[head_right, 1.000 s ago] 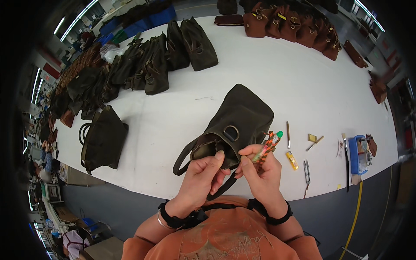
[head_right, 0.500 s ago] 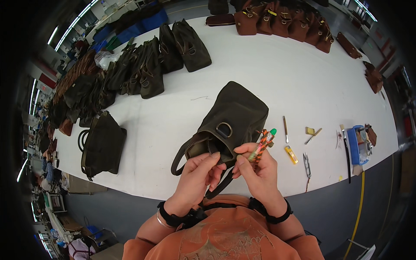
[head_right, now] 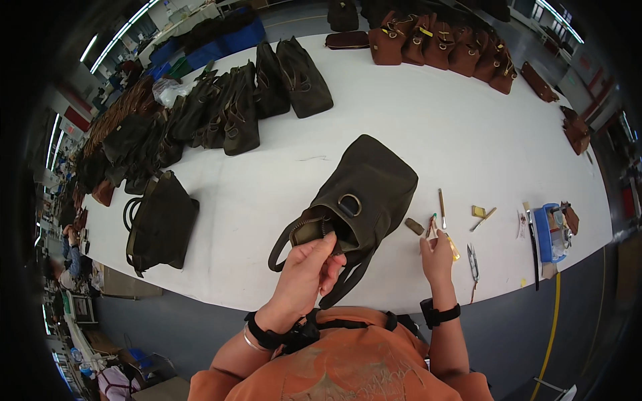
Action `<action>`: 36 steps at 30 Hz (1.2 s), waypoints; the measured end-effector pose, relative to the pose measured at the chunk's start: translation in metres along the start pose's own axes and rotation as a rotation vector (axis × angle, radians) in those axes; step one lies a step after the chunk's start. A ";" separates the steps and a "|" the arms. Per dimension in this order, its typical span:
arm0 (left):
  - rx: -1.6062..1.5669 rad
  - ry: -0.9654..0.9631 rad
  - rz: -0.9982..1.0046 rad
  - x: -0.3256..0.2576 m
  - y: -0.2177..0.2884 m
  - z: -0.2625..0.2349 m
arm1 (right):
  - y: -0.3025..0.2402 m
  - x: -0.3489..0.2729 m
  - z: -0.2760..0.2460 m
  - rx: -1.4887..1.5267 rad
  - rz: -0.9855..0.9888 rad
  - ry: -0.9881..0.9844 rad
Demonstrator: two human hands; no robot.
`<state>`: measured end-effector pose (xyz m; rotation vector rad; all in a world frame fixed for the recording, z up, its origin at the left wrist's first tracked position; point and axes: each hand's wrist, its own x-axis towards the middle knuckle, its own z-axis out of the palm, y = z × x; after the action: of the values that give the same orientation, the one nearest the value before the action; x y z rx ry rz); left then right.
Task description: The person repairs a green canvas bag by applying a substance to the zipper area using a small brush and a wooden block. They then use a colorful tool to manipulate the zipper slider and test the mechanism. Finally, they wipe the exterior of the bag with a sponge-like block.
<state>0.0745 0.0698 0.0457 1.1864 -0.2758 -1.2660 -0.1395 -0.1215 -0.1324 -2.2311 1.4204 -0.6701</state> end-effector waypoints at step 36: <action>0.078 -0.108 0.334 -0.024 0.006 -0.021 | -0.226 -0.002 -0.078 1.473 0.208 -0.889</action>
<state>0.0843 0.1002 0.0517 1.0859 -0.5823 -1.0340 -0.0249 -0.0362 0.0592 -0.9040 0.3497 -0.3220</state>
